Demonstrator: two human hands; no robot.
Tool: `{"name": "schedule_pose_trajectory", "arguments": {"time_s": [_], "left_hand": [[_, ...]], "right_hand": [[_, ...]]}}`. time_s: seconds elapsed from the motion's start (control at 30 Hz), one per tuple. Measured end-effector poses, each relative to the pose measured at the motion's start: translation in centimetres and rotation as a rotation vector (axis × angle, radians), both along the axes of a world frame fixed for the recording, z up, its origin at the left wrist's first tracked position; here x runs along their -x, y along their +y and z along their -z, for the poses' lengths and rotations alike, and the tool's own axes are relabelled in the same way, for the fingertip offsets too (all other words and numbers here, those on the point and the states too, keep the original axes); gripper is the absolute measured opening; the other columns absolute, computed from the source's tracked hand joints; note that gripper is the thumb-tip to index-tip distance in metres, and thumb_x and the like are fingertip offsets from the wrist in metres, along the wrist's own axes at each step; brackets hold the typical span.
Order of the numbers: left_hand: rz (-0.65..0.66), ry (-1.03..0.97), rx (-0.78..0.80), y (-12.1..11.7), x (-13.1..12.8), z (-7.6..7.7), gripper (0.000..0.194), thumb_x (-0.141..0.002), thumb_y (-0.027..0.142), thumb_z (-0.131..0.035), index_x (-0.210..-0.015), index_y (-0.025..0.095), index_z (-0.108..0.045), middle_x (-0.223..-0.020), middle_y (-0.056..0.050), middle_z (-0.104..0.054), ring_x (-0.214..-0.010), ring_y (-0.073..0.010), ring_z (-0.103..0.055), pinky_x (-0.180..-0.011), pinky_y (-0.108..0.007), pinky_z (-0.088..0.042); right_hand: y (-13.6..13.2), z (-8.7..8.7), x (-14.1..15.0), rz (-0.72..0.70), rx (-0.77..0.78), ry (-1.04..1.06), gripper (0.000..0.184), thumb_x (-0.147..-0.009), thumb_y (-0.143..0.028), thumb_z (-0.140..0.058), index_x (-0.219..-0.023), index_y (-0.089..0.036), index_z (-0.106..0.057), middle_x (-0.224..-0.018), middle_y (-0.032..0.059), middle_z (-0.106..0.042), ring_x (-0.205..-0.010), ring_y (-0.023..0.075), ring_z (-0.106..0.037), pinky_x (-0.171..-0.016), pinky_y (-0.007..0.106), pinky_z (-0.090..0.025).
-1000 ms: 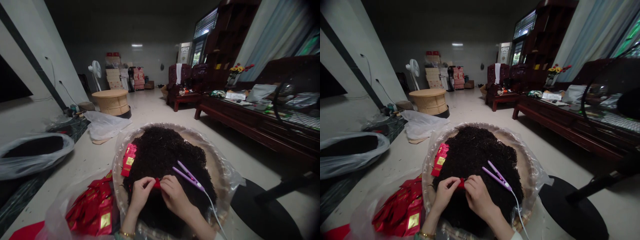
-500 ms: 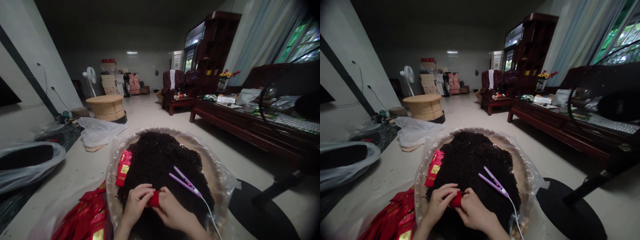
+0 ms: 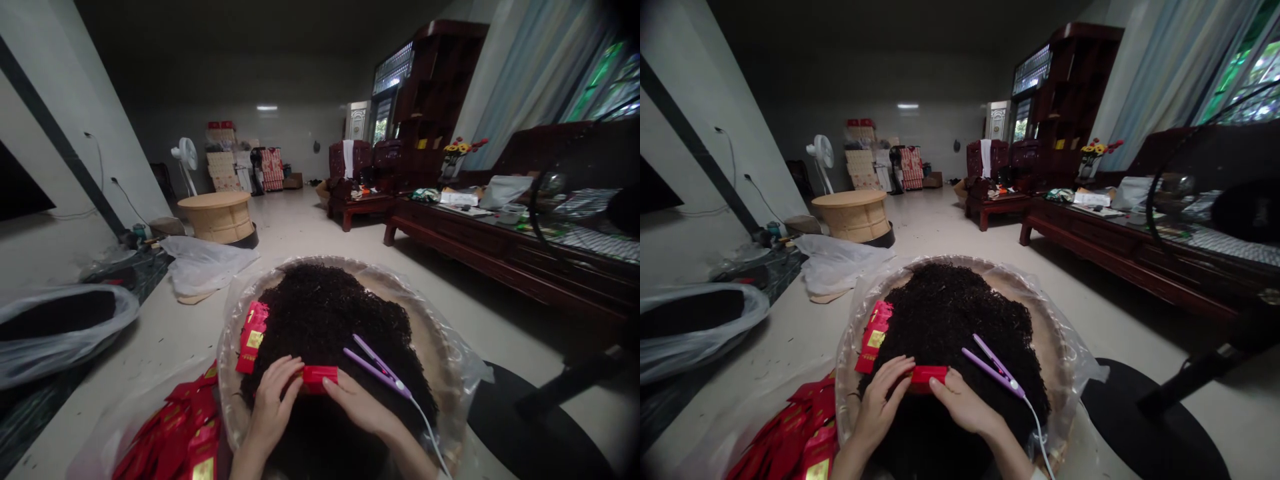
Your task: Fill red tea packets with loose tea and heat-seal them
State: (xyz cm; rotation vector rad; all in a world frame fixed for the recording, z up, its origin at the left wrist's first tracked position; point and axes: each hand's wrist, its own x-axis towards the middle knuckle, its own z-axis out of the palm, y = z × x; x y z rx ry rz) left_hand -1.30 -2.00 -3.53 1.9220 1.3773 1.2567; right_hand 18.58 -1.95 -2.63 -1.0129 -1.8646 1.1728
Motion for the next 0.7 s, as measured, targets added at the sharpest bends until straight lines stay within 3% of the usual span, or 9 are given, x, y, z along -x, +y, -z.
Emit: {"name": "schedule_pose_trajectory", "arguments": {"time_s": [0.07, 0.17, 0.23, 0.3, 0.43, 0.57, 0.7], "left_hand": [[0.034, 0.003, -0.007, 0.0, 0.4, 0.3, 0.027, -0.087, 0.034, -0.052, -0.103, 0.031, -0.073, -0.114, -0.007, -0.070, -0.112, -0.0259, -0.060, -0.101, -0.046, -0.044], [0.032, 0.030, 0.044, 0.1, 1.0, 0.4, 0.025, -0.086, 0.036, -0.053, -0.098, 0.031, -0.075, -0.114, -0.007, -0.071, -0.118, -0.0279, -0.056, -0.103, -0.048, -0.041], [0.008, 0.033, 0.113, 0.2, 1.4, -0.1, 0.023, -0.082, 0.038, -0.059, -0.097, 0.031, -0.075, -0.111, -0.007, -0.072, -0.117, -0.0296, -0.056, -0.103, -0.048, -0.040], [0.021, 0.003, 0.226, 0.2, 1.6, -0.8, 0.031, -0.078, 0.039, -0.064, -0.108, 0.030, -0.071, -0.106, -0.007, -0.074, -0.108, -0.0286, -0.063, -0.100, -0.045, -0.044], [0.259, -0.098, 0.462, 0.8, 0.9, -1.7, 0.046, -0.080, 0.045, -0.061, -0.121, 0.027, -0.063, -0.113, -0.008, -0.071, -0.105, -0.0256, -0.065, -0.097, -0.038, -0.045], [0.272, -0.399, 0.553, 1.3, -0.7, -0.5, 0.061, -0.072, 0.062, -0.061, -0.113, 0.018, -0.068, -0.123, -0.013, -0.066, -0.115, -0.0286, -0.059, -0.101, -0.039, -0.042], [0.268, -0.705, 0.644, 0.8, -1.8, 1.1, 0.070, -0.065, 0.070, -0.063, -0.111, 0.016, -0.068, -0.112, -0.015, -0.071, -0.105, -0.0302, -0.065, -0.094, -0.041, -0.048]], "right_hand": [[0.2, -0.1, -0.3, -0.046, 0.039, 0.051, 0.056, -0.092, -0.061, -0.033, -0.114, -0.021, -0.066, -0.114, 0.0094, -0.067, -0.112, 0.0246, -0.056, -0.101, 0.044, -0.041], [0.3, -0.1, -0.3, -0.102, 0.019, -0.032, 0.054, -0.095, -0.058, -0.028, -0.117, -0.025, -0.064, -0.112, 0.0073, -0.069, -0.113, 0.0242, -0.056, -0.106, 0.050, -0.034], [0.3, -0.1, -0.1, -0.110, -0.075, -0.127, 0.047, -0.098, -0.050, -0.027, -0.116, -0.027, -0.064, -0.108, 0.0052, -0.070, -0.112, 0.0237, -0.058, -0.109, 0.055, -0.026], [0.3, -0.3, 0.3, -0.113, -0.210, -0.209, 0.038, -0.099, -0.040, -0.031, -0.111, -0.029, -0.065, -0.100, 0.0030, -0.072, -0.108, 0.0227, -0.060, -0.110, 0.057, -0.023], [0.6, -2.2, 1.5, -0.168, -0.401, -0.327, 0.028, -0.095, -0.024, -0.042, -0.084, -0.026, -0.067, -0.076, -0.0004, -0.067, -0.092, 0.0197, -0.063, -0.110, 0.060, -0.017], [1.5, -4.1, 2.6, -0.151, -0.374, -0.343, 0.024, -0.086, -0.021, -0.057, -0.062, -0.021, -0.056, -0.062, -0.0054, -0.056, -0.075, 0.0147, -0.061, -0.113, 0.059, -0.013], [2.3, -3.9, 3.4, -0.082, -0.334, -0.320, 0.032, -0.082, -0.020, -0.061, -0.054, -0.020, -0.045, -0.057, -0.0090, -0.049, -0.060, 0.0103, -0.056, -0.112, 0.055, -0.021]]}}
